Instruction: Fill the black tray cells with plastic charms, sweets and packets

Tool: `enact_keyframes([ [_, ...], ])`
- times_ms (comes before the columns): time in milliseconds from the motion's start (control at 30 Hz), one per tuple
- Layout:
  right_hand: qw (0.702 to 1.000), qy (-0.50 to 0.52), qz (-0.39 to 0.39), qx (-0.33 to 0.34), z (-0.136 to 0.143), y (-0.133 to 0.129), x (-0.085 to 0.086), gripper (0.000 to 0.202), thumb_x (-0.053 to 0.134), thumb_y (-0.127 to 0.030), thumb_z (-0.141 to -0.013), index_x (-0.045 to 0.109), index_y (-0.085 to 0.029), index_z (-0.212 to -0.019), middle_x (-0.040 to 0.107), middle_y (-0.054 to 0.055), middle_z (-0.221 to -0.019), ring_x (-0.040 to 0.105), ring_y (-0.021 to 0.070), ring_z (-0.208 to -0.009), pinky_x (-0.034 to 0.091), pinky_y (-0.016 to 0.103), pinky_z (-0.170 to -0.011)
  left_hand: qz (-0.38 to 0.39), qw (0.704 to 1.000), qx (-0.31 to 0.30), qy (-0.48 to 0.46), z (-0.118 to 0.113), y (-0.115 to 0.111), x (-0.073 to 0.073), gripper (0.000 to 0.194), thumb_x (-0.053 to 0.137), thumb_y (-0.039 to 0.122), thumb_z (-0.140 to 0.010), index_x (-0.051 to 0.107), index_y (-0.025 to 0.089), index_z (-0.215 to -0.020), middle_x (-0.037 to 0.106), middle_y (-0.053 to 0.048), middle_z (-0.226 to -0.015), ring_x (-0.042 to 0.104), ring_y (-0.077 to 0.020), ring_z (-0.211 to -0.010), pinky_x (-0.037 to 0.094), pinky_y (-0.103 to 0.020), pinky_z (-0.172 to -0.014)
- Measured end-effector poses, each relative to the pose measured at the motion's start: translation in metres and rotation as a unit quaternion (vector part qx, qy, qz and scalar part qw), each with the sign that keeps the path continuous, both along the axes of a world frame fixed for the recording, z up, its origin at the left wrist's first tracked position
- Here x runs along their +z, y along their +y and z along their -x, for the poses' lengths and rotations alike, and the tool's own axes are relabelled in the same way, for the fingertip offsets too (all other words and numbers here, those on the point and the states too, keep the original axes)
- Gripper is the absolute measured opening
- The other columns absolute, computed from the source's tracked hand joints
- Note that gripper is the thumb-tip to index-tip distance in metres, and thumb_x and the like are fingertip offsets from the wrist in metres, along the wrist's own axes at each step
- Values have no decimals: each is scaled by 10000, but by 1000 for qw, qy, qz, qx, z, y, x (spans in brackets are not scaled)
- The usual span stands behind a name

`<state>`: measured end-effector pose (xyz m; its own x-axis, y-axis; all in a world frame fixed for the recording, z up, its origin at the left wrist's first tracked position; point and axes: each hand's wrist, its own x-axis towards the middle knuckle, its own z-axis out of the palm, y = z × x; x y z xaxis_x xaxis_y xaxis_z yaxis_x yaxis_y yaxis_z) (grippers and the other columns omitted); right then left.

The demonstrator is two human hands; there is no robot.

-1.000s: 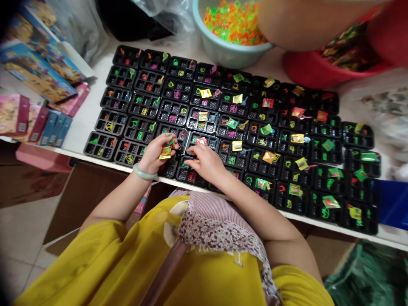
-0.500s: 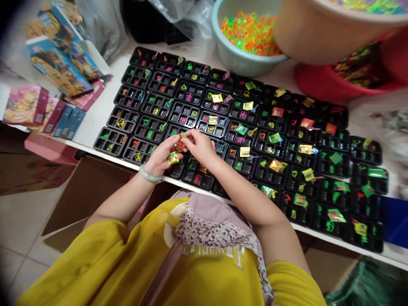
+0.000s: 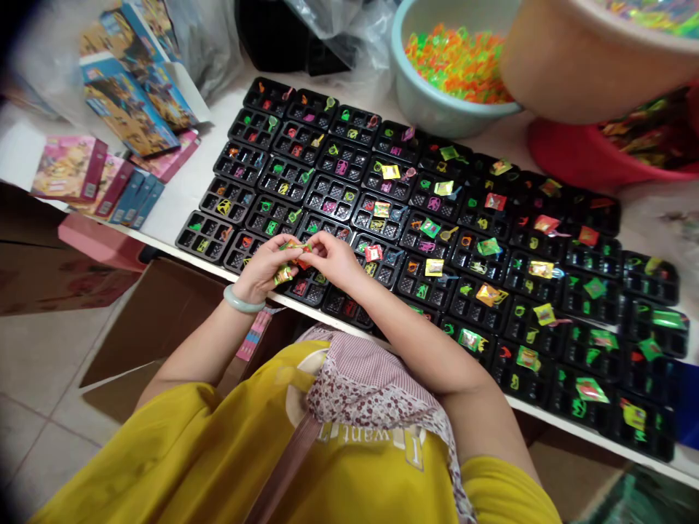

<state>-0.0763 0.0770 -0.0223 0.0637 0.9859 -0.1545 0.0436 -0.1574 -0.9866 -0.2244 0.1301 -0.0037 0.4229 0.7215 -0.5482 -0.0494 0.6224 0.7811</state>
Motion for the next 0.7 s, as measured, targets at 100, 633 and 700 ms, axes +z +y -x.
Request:
enact_keyframes([
  [100, 999, 26, 3, 25, -1, 1, -1, 141, 620, -282, -768, 603, -205, -885, 647, -20, -743, 620, 135, -685, 505, 296, -678, 0, 1000, 2, 0, 4, 2, 0, 328, 814, 263, -565, 605, 147, -789, 638, 11, -652, 606, -101, -511, 432, -149, -377],
  [633, 952, -281, -96, 67, -1, -4, -2, 234, 688, -257, -800, 634, -205, -1022, 652, 77, -1056, 566, 234, -1000, 438, 424, -912, -20, 998, 38, 34, 31, 14, 1, 382, 847, 284, -536, 562, 159, -756, 632, 16, -608, 578, -85, -469, 413, -130, -365],
  [700, 981, -176, -68, 44, -1, -4, -5, 239, 667, -325, -808, 614, -205, -1008, 651, 48, -981, 594, 188, -867, 479, 369, -816, -15, 999, 11, 30, 23, 12, 0, 375, 847, 289, -543, 564, 158, -752, 623, 18, -587, 571, -85, -456, 410, -133, -367],
])
